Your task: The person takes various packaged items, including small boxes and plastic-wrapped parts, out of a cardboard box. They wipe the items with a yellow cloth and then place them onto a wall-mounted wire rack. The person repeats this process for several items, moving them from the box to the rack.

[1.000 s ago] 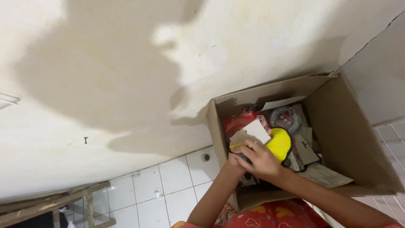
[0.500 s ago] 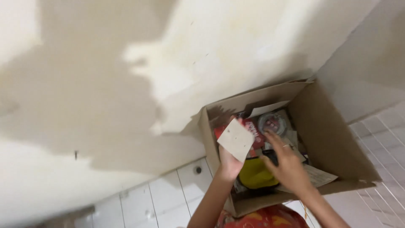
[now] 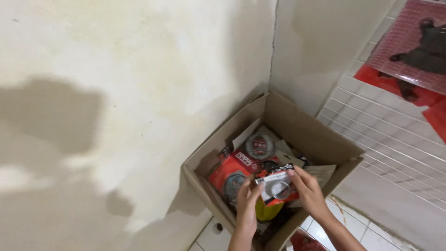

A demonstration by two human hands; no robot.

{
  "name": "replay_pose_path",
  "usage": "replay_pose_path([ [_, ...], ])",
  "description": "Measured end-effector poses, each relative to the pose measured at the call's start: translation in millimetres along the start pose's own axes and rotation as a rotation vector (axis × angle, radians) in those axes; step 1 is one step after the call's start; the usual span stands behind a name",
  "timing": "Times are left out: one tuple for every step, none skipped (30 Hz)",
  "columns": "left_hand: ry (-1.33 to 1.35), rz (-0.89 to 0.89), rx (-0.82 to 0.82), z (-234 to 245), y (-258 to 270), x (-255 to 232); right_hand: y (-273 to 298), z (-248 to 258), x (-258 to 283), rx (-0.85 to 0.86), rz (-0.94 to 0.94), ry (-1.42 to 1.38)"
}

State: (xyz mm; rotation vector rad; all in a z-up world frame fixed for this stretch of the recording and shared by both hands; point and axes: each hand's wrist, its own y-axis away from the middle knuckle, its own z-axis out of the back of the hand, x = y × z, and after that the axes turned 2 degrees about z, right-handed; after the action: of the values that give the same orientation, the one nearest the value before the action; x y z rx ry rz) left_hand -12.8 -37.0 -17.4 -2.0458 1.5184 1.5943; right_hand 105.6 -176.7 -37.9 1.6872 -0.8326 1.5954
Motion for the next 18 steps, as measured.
replay_pose_path([
  [-0.002, 0.007, 0.012, -1.8, 5.5, 1.5, 7.7, 2.2, 6.5, -0.014, -0.001, 0.004],
  [-0.013, 0.003, 0.093, -4.6, 11.3, 3.7, 15.9, 5.4, 13.1, -0.062, -0.011, -0.001],
  [-0.035, 0.009, 0.186, -6.8, 17.9, 5.4, 28.0, 8.0, 19.3, -0.13, -0.023, -0.01],
  [-0.047, 0.027, 0.21, 1.6, 18.3, 23.3, 34.1, 12.3, 6.5, -0.162, -0.025, -0.011],
  [-0.08, 0.106, 0.137, 8.0, 15.8, 40.9, 41.2, 18.9, -6.2, -0.108, 0.031, 0.034],
  [-0.118, 0.183, 0.062, 13.9, 14.3, 58.6, 49.7, 26.2, -18.3, -0.054, 0.084, 0.083],
  [-0.143, 0.197, 0.119, 16.8, 14.6, 69.6, 59.6, 26.6, -17.4, -0.116, 0.097, 0.091],
  [-0.152, 0.214, 0.04, 19.4, 14.9, 80.2, 69.3, 26.9, -16.0, -0.095, 0.131, 0.086],
  [-0.158, 0.216, -0.037, 18.9, 7.6, 89.7, 70.7, 29.9, -14.9, -0.068, 0.176, 0.086],
  [-0.18, 0.216, 0.02, 42.9, -36.5, 147.0, 82.6, 34.0, -0.5, -0.124, 0.2, 0.099],
  [-0.12, -0.074, 0.191, 69.5, -73.9, 203.9, 90.6, 39.1, 13.5, -0.137, 0.225, 0.146],
  [-0.043, -0.358, 0.364, 99.0, -102.2, 259.3, 99.0, 44.0, 26.8, -0.15, 0.248, 0.193],
  [-0.043, -0.36, 0.4, 86.1, -114.5, 264.4, 103.8, 53.5, 23.3, -0.181, 0.265, 0.203],
  [-0.142, -0.588, 0.539, 72.2, -127.7, 270.1, 107.7, 63.5, 18.9, -0.146, 0.26, 0.226],
  [-0.245, -0.807, 0.665, 69.3, -130.6, 276.6, 118.2, 67.0, 12.0, -0.11, 0.239, 0.237],
  [-0.247, -0.797, 0.695, 39.0, -117.9, 250.2, 123.3, 75.8, 20.9, -0.14, 0.239, 0.236],
  [-0.284, -0.968, 0.708, 14.2, -93.8, 228.2, 135.8, 83.3, 29.2, -0.176, 0.291, 0.209],
  [-0.318, -1.14, 0.72, -10.9, -69.8, 205.9, 148.7, 90.1, 38.0, -0.212, 0.343, 0.184],
])
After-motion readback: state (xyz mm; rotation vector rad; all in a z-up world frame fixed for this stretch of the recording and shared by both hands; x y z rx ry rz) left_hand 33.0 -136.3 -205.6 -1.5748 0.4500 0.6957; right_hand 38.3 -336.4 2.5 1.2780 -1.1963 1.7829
